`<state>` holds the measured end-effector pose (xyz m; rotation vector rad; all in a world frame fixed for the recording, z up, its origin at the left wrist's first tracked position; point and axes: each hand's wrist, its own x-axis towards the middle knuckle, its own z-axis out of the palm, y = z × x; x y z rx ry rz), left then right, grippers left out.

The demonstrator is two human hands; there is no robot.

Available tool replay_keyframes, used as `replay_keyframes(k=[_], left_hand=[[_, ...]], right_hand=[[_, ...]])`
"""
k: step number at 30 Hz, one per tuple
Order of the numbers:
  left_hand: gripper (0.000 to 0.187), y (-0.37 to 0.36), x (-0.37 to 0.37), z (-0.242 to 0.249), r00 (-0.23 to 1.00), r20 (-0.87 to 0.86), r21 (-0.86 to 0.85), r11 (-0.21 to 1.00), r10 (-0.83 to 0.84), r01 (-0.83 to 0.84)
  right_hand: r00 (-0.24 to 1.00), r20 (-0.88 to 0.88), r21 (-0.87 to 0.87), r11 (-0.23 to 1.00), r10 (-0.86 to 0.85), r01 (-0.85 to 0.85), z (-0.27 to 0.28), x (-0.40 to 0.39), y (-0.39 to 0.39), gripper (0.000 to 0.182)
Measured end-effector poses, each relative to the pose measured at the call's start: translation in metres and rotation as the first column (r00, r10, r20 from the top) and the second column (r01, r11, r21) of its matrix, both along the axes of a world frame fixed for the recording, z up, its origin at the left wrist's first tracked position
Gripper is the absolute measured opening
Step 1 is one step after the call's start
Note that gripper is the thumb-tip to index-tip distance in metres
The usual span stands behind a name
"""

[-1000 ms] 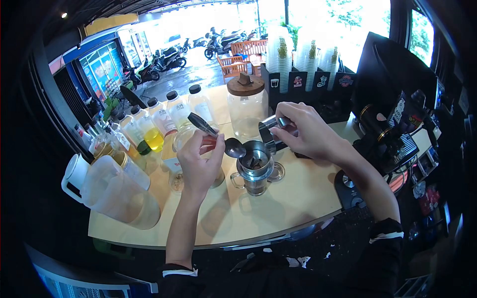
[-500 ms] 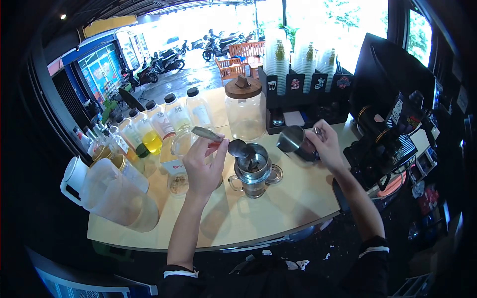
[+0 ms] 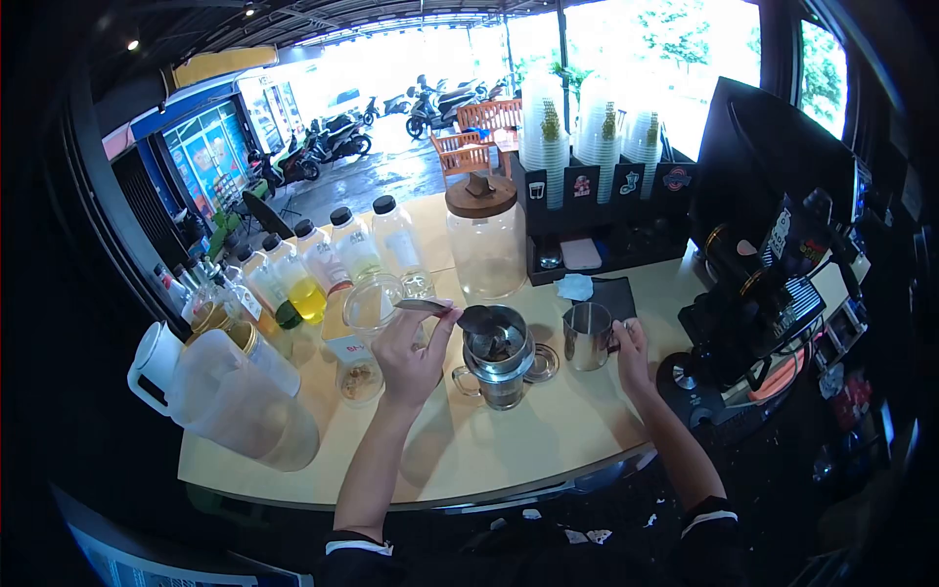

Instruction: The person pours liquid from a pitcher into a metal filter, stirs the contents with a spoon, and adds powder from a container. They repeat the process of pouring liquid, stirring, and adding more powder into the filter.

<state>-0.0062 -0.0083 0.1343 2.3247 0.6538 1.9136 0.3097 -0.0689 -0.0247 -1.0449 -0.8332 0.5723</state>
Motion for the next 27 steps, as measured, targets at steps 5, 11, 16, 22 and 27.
replay_keyframes(k=[5,11,16,22,27], left_hand=[[0.018,-0.001,0.003,0.001,1.0,-0.007,0.064,0.998,-0.006,0.007],[0.021,-0.003,0.01,0.014,0.981,-0.187,0.191,0.978,-0.045,0.081],[0.023,-0.006,0.025,0.025,0.901,-0.421,0.235,0.947,-0.103,0.218],[0.056,-0.007,0.011,0.023,0.919,-0.391,0.049,0.996,-0.05,0.075],[0.097,0.001,0.002,0.003,0.849,-0.528,-0.108,0.989,0.025,-0.097]], right_hand=[[0.998,0.067,-0.073,0.997,-0.018,0.023,-0.025,0.023,0.007,0.017],[0.657,0.749,0.077,0.996,-0.085,0.041,0.111,-0.028,-0.022,0.044],[0.549,0.826,0.114,0.915,0.13,-0.388,0.198,-0.108,-0.043,0.049],[0.473,0.881,0.236,0.874,-0.008,-0.425,0.196,-0.116,-0.037,0.026],[0.446,0.893,0.21,0.928,-0.054,-0.307,0.174,-0.115,-0.042,0.023]])
